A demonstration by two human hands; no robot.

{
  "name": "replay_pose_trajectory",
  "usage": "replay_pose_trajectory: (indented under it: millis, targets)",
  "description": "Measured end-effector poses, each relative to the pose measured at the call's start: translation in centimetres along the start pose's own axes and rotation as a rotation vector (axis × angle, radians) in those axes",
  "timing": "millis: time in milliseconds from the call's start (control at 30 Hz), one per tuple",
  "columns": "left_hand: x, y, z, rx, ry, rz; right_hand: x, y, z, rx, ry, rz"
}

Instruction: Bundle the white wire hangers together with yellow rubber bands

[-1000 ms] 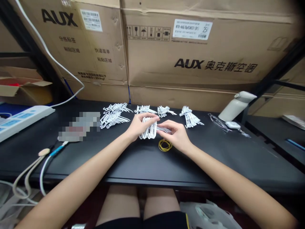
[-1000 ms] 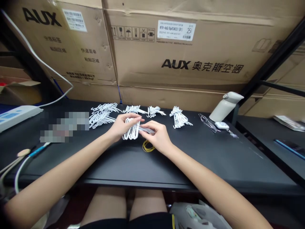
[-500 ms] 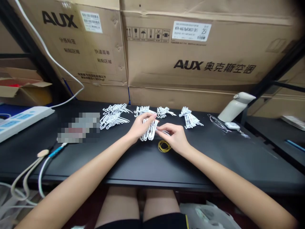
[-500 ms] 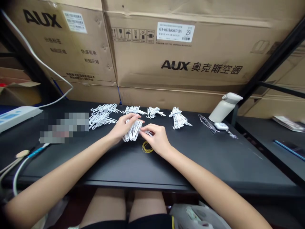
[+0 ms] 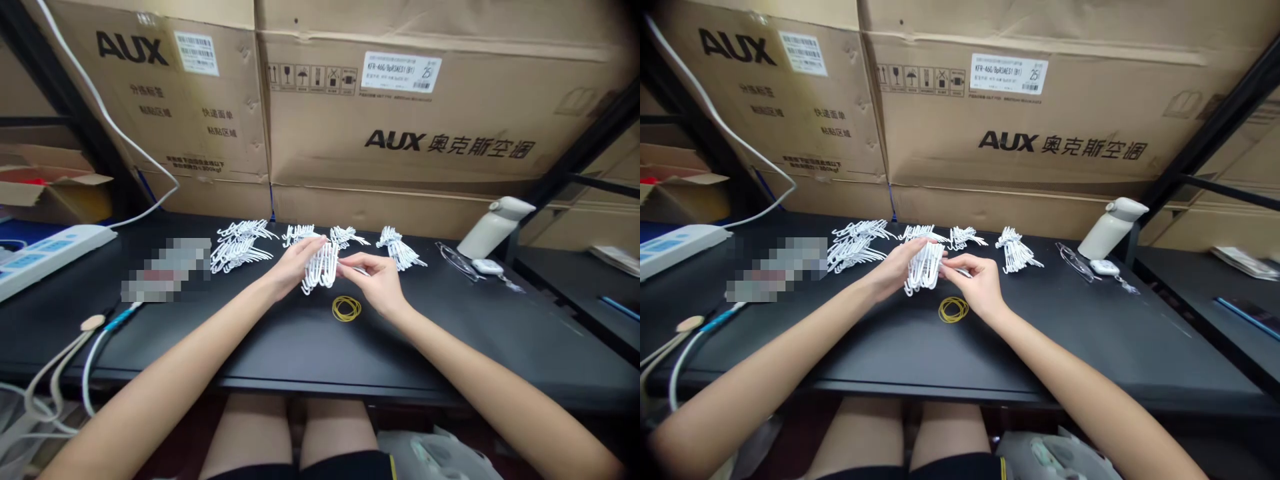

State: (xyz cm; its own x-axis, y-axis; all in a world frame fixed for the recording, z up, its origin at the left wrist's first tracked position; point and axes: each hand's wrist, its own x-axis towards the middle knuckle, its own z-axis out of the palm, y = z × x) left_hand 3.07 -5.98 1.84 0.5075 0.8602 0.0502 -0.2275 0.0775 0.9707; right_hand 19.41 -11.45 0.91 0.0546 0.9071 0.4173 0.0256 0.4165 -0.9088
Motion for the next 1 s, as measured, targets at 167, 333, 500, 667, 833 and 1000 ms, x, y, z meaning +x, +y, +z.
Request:
replay_pose_trajectory:
  millis: [167,333,500,667,833,1000]
  targets:
    - [-0.2,0.1,-0.3,0.001,-0.145,-0.118,0.4,-0.1,-0.4,-0.03,0.057,0.009]
    - [-0.4,0.1,-0.3,0.014,-0.172,-0.194,0.8,0.2,-1.1,-0.037,-0.02,0.023]
    - [-0.4,0.1,-0.3,0.021,-0.161,-0.207,1.1,0.4,-1.7,-0.09,-0.136,-0.008]
    - [-0.8,0.4,-0.2,0.068,-0.207,-0.217,1.0,0.6,-1.7,-0.107,-0.155,-0.027]
    - [-0.8,0.3,0.0,0.075,-0.174,-0.195,0.9,0.5,-1.5,-0.04,-0.159,-0.026]
    - [-0.5,-0.3,-0.1,0.105,-0.116,-0.189,0.8,1.0,-1.5,-0.094,-0.201,-0.039]
